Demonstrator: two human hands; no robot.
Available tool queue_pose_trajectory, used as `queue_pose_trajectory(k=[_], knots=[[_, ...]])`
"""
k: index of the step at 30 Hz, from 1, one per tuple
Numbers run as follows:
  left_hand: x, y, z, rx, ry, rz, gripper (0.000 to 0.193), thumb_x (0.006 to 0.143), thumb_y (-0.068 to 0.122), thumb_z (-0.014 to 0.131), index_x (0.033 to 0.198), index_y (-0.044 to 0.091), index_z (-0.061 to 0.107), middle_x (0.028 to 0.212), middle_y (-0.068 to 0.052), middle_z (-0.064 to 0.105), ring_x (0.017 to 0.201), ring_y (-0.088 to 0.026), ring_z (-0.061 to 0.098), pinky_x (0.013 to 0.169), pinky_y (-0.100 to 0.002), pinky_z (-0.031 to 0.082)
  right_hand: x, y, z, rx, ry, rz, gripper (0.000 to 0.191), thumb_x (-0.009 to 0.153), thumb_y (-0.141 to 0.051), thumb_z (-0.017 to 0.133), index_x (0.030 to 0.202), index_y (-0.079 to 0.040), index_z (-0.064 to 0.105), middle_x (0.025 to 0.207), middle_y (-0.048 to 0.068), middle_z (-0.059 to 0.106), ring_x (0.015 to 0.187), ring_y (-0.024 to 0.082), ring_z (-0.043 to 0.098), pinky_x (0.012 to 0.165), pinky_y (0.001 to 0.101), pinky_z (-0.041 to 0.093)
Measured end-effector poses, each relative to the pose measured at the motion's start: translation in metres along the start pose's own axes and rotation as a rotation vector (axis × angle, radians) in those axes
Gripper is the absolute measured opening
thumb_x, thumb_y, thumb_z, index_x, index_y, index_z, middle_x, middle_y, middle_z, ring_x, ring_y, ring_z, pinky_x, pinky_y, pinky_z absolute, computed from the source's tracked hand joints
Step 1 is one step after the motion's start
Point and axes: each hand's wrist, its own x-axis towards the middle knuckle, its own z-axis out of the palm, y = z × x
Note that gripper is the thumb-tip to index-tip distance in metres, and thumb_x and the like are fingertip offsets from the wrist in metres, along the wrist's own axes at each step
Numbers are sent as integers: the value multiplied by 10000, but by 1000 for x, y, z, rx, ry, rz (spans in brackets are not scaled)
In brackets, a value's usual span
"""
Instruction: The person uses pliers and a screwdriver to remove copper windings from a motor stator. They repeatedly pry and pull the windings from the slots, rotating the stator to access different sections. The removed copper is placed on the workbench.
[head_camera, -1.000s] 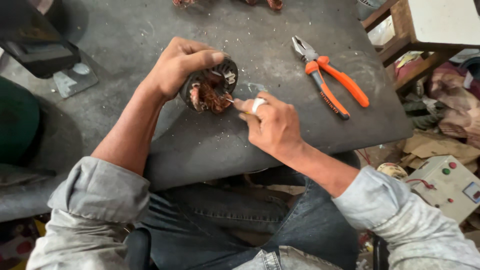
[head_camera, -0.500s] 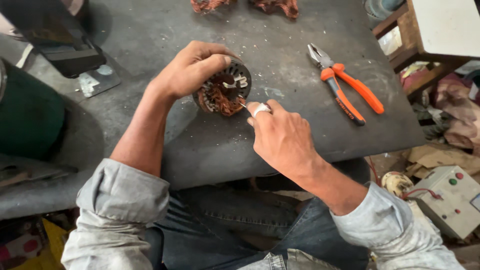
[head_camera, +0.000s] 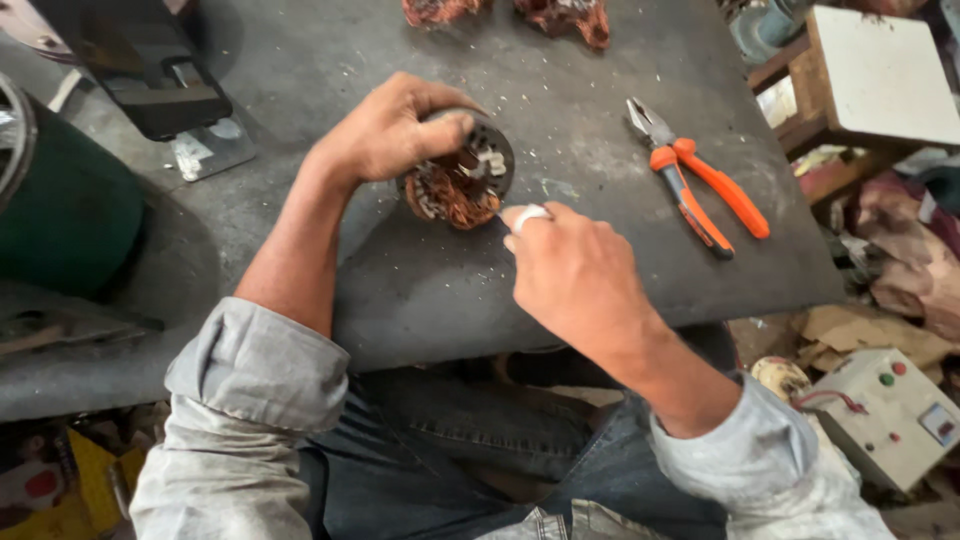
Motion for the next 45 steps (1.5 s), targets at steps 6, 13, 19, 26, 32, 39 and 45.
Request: queue_pose_trajectory(k=[6,13,19,26,32,39,45], knots=[[1,-3,-6,-76,-41,-19,414,914,384,767,1130,31,767,950,-26,788,867,-83,715,789,-274,594,7,16,12,331,36,1,242,948,-89,670,1184,-41,698,919,187,724,827,367,720,736,431,551],[3,-16,-7,-323,-104,-98,435,939,381,738,1173,15,745,966,-77,785,880,-141,743,823,-299,603,-4,23,36,229,209,-173,268,976,-42,661,1244,-43,671,964,162,683,794,359,683,706,438,529],[5,-17,-8,-464,-74,-191,432,927,371,725,1160,7,721,975,-107,794,899,-177,789,848,-318,616,-2,21,40,65,286,-224,313,970,-40,663,1282,-50,656,1002,155,659,818,387,665,733,467,525],[-11,12,3,-24,-102,33,347,916,344,734,1128,71,765,937,-72,795,877,-183,749,790,-321,594,2,-6,43,360,166,50,166,962,-82,673,1082,-12,581,915,187,705,884,400,717,741,476,549],[-23,38,20,300,34,214,357,942,357,699,1097,37,719,916,-154,758,848,-340,715,738,-429,542,12,-15,35,42,117,11,186,876,-51,704,1036,3,625,874,245,702,827,482,669,687,547,518],[-19,28,4,165,-69,205,422,963,429,677,1126,39,692,1005,-138,741,949,-272,713,806,-403,537,-2,-5,0,201,65,108,235,845,-139,776,1027,-18,688,882,204,739,856,352,763,711,412,585],[-21,25,-2,27,-181,109,414,955,419,634,1145,51,660,1001,-65,724,961,-176,668,831,-347,528,6,72,-14,-94,176,224,236,940,-129,747,1158,-45,719,1028,206,721,964,366,707,844,457,542]])
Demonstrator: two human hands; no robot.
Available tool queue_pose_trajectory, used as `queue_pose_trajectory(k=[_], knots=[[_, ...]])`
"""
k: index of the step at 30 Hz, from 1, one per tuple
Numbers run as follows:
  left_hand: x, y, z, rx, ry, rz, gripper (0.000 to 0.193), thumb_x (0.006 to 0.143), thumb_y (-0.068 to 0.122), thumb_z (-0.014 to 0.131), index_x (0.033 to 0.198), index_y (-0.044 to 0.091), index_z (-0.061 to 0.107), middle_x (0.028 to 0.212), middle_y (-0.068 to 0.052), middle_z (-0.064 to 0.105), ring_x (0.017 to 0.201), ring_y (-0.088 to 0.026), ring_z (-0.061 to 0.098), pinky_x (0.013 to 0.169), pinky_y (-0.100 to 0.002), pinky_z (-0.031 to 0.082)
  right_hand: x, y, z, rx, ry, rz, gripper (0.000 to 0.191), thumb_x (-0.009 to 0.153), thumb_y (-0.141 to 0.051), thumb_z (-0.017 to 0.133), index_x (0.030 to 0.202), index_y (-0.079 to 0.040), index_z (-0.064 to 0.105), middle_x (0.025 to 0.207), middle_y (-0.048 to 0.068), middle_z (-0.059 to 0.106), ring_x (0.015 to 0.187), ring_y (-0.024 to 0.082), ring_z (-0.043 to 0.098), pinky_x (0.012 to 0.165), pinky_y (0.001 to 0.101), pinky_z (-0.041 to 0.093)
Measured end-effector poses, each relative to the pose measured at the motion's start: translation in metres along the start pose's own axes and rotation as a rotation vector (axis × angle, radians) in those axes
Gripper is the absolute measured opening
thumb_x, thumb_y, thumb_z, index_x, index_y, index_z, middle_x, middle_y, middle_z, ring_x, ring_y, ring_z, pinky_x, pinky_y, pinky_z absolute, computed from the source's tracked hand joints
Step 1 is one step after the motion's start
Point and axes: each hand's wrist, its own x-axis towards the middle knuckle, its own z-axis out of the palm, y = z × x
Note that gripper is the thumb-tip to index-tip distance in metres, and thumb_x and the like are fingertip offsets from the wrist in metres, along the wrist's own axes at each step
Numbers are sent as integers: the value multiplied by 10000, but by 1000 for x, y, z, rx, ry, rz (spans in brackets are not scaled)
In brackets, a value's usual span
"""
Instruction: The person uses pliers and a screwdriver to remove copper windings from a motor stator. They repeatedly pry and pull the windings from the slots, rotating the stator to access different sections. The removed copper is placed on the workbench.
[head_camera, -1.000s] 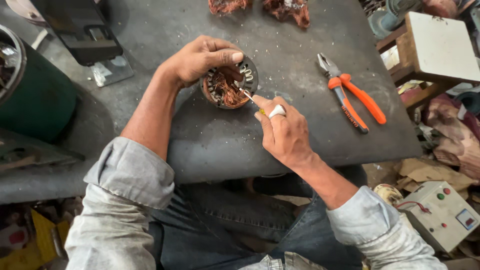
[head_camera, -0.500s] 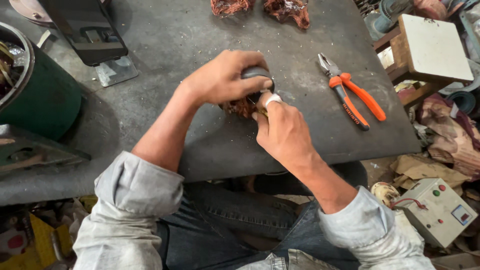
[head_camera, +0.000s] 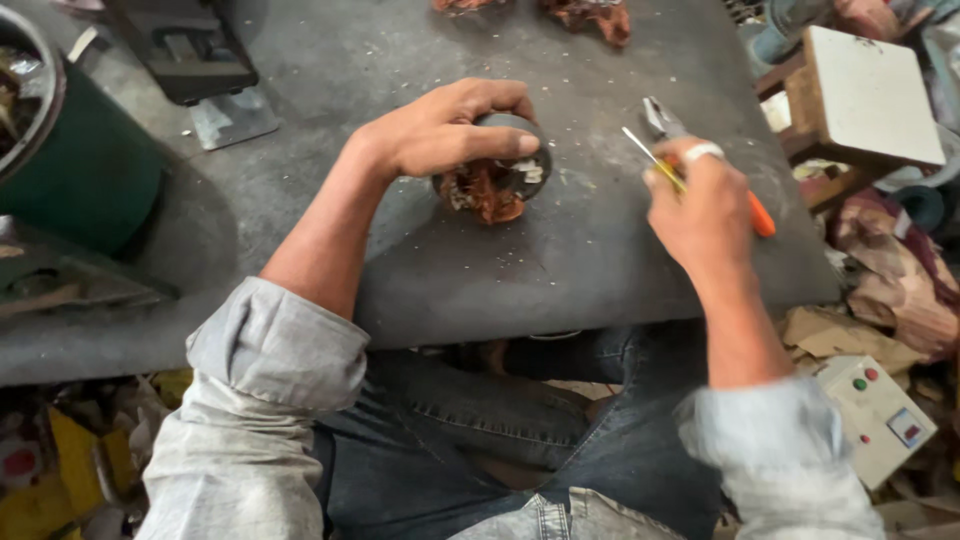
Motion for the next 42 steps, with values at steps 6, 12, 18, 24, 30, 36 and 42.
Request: queue_pose_trajectory(k=[6,12,18,24,30,36,42], knots=[[2,5,3,-98,-37,-22,397,983,415,605,1149,58,659,1015,-49,701,992,-160,644,874,-334,519,-12,66,18,-129,212,-231,225,978,-133,747,1183,-43,726,1179,191,677,1131,401,617,991,485,479],[5,-5,4,-35,-49,-24,416,984,428,585,1191,72,642,1071,-64,695,1026,-178,639,879,-341,516,-21,134,7,-298,96,-202,229,1010,-240,766,1072,-27,706,1066,216,680,1043,407,608,942,493,494],[3,1,2,-55,-33,32,483,995,464,613,1281,75,614,1210,-87,691,1151,-201,633,980,-368,501,-21,154,27,-306,176,-361,275,1066,-251,720,1092,10,638,1043,233,667,1025,392,639,930,478,537],[10,-3,-4,-43,-81,55,493,982,481,605,1247,69,660,1186,-107,721,1146,-223,666,981,-371,528,-51,122,48,354,148,51,413,1013,-236,704,1264,48,539,1147,306,657,1016,424,688,933,513,559],[6,-5,-1,6,-9,43,487,970,448,671,1266,63,638,1154,-84,704,1096,-189,644,937,-362,529,-114,79,-11,1572,-1051,636,618,960,-220,688,1437,86,439,1251,379,647,1006,457,735,936,549,580],[5,10,-8,-30,-93,50,394,992,370,643,1202,37,637,1081,-63,690,1009,-156,619,850,-328,522,-169,12,-20,1250,-892,531,446,868,-160,634,1214,113,566,1079,241,724,1025,332,720,912,473,608],[3,23,-6,-49,-104,36,378,975,362,633,1160,33,655,1011,-54,705,949,-151,642,832,-330,528,-158,-30,-35,1697,-862,530,386,759,-55,635,1122,34,542,1008,124,583,1197,374,645,939,554,628]])
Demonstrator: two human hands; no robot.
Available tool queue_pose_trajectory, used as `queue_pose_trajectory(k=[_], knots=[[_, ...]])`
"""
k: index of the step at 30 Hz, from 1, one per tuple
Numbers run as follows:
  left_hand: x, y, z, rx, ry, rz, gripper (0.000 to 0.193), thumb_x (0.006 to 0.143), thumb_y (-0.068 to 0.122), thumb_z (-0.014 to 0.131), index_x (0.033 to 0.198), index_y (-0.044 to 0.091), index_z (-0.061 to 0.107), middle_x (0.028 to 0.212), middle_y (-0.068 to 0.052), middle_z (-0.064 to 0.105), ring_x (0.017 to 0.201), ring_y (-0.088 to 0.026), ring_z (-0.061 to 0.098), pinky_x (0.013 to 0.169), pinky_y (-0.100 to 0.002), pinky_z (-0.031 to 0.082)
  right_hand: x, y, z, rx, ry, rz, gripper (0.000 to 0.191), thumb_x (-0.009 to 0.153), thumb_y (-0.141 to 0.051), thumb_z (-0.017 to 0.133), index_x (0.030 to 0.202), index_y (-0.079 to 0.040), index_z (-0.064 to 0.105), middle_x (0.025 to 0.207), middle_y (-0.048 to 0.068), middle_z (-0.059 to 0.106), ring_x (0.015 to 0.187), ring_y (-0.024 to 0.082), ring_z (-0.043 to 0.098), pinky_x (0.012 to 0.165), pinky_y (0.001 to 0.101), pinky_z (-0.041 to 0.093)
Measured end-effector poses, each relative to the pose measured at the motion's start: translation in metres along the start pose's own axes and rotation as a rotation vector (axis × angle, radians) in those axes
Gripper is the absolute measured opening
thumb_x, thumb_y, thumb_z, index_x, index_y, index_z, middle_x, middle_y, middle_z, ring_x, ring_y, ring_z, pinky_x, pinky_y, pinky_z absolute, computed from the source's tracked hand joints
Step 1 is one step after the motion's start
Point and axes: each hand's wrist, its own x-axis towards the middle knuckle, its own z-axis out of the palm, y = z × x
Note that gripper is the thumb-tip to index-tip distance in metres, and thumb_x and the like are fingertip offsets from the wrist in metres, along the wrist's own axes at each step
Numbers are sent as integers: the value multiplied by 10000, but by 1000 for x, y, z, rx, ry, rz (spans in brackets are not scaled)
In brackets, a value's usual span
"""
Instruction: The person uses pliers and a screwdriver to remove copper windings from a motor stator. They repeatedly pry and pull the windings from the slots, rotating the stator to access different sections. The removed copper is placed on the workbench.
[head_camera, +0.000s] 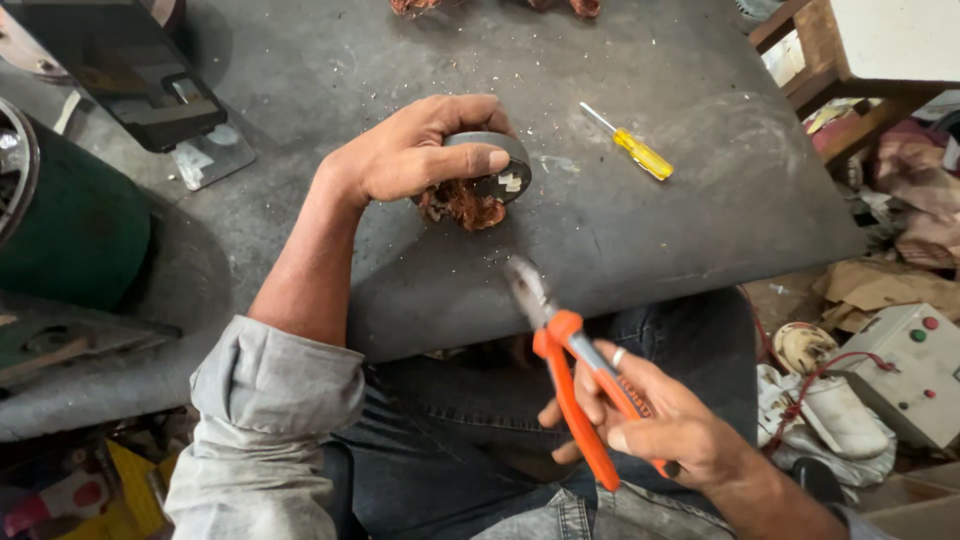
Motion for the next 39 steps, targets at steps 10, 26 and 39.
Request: queue_pose_trajectory(k=[10,26,39], knots=[[0,-6,-1,37,23,6,384,955,380,642,1133,41,680,954,-47,708,887,-148,642,777,-339,525,48,-29,-14,85,57,109,462,728,-28,604,1182,-3,524,1030,195,655,1230,459,617,874,621,604],[-2,10,0,15,-114,168,340,876,255,777,1129,31,743,1030,-90,715,879,-179,744,667,-308,622,60,-57,-43,191,-261,132,539,803,-58,657,1294,99,501,1123,254,645,1282,488,570,990,662,560],[-5,16,1,-98,-74,-42,341,855,272,730,1080,16,744,822,-83,743,662,-151,748,572,-284,606,38,-53,-9,-136,-5,65,745,728,-72,627,1443,52,457,1258,237,598,1212,342,605,977,459,515]])
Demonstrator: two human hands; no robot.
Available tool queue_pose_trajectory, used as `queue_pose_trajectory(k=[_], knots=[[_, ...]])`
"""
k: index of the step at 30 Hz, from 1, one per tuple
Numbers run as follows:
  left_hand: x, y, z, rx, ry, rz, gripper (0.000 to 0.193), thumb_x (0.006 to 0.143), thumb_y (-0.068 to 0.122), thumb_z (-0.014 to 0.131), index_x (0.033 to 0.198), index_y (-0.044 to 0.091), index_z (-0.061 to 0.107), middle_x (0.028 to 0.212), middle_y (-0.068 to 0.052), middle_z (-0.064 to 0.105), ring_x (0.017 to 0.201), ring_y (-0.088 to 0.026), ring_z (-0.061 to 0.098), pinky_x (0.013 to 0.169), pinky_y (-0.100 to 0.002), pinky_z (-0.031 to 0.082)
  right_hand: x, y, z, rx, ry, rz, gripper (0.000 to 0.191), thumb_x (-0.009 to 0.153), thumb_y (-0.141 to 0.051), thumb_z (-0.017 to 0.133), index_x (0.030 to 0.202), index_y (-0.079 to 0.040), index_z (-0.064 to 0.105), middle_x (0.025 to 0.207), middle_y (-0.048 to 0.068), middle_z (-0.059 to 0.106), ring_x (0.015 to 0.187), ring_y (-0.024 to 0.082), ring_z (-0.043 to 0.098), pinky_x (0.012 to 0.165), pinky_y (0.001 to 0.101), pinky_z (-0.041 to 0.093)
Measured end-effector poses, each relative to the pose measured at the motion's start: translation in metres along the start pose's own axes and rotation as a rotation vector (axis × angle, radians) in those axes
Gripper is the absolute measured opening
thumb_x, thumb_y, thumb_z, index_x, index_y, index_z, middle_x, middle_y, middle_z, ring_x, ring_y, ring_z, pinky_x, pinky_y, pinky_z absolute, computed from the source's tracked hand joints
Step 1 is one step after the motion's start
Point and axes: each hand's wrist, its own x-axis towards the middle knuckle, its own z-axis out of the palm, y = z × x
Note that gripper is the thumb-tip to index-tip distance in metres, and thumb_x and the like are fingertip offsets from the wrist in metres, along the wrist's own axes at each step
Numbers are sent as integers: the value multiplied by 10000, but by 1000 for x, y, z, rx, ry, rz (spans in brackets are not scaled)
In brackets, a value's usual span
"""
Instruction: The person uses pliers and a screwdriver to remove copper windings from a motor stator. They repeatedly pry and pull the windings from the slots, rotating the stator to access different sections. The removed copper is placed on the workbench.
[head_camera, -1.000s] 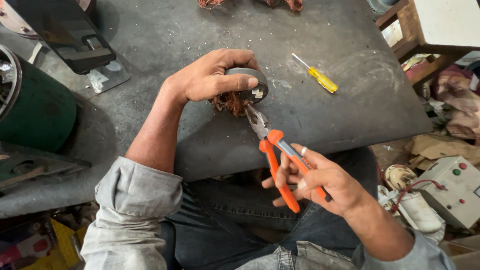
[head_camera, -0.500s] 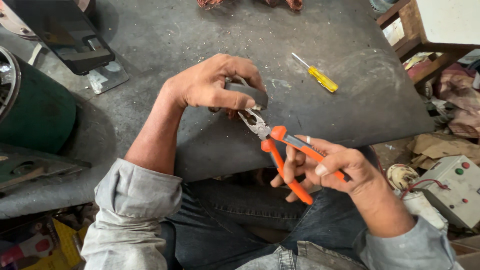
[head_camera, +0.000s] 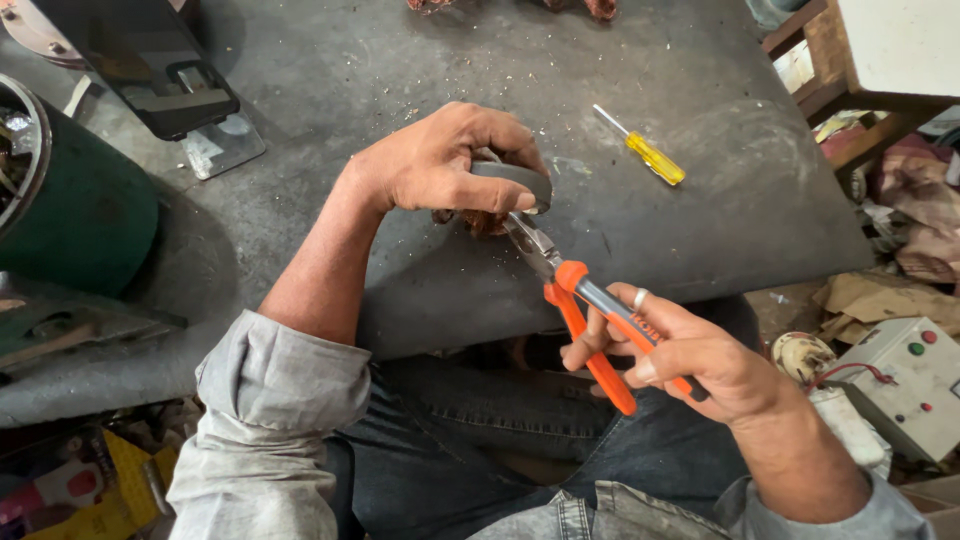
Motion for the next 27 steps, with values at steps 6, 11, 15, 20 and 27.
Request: queue_pose_trajectory(k=[6,11,15,20,27], knots=[[4,4,11,263,99,80,424,884,389,741,1092,20,742,895,-111,752,708,-197,746,614,-331,576,2,8,0,-111,85,9,686,707,-105,634,1354,71,488,1194,234,640,1162,309,625,934,457,565],[5,0,12,333,139,137,433,923,419,736,1088,19,753,929,-116,753,791,-213,741,687,-355,571,12,18,-2,213,4,-55,635,719,-158,677,1282,82,503,1093,186,550,1147,372,636,827,552,635],[1,1,6,197,100,-36,435,880,416,719,1092,37,749,834,-97,753,693,-215,745,621,-359,577,20,27,-3,225,-22,-135,621,676,-138,681,1246,58,536,1056,165,568,1030,345,641,732,446,593],[3,1,3,-13,28,-192,423,892,410,734,1143,70,738,817,-97,758,665,-251,760,604,-381,597,15,24,14,-261,149,-49,581,683,-36,650,1254,26,557,931,137,581,730,277,535,597,363,456],[7,-5,5,245,96,38,389,913,416,725,1079,69,785,976,-78,781,913,-203,742,780,-341,573,15,22,61,-1147,412,-165,508,650,-36,639,1155,-15,588,823,183,599,770,345,636,743,432,525]])
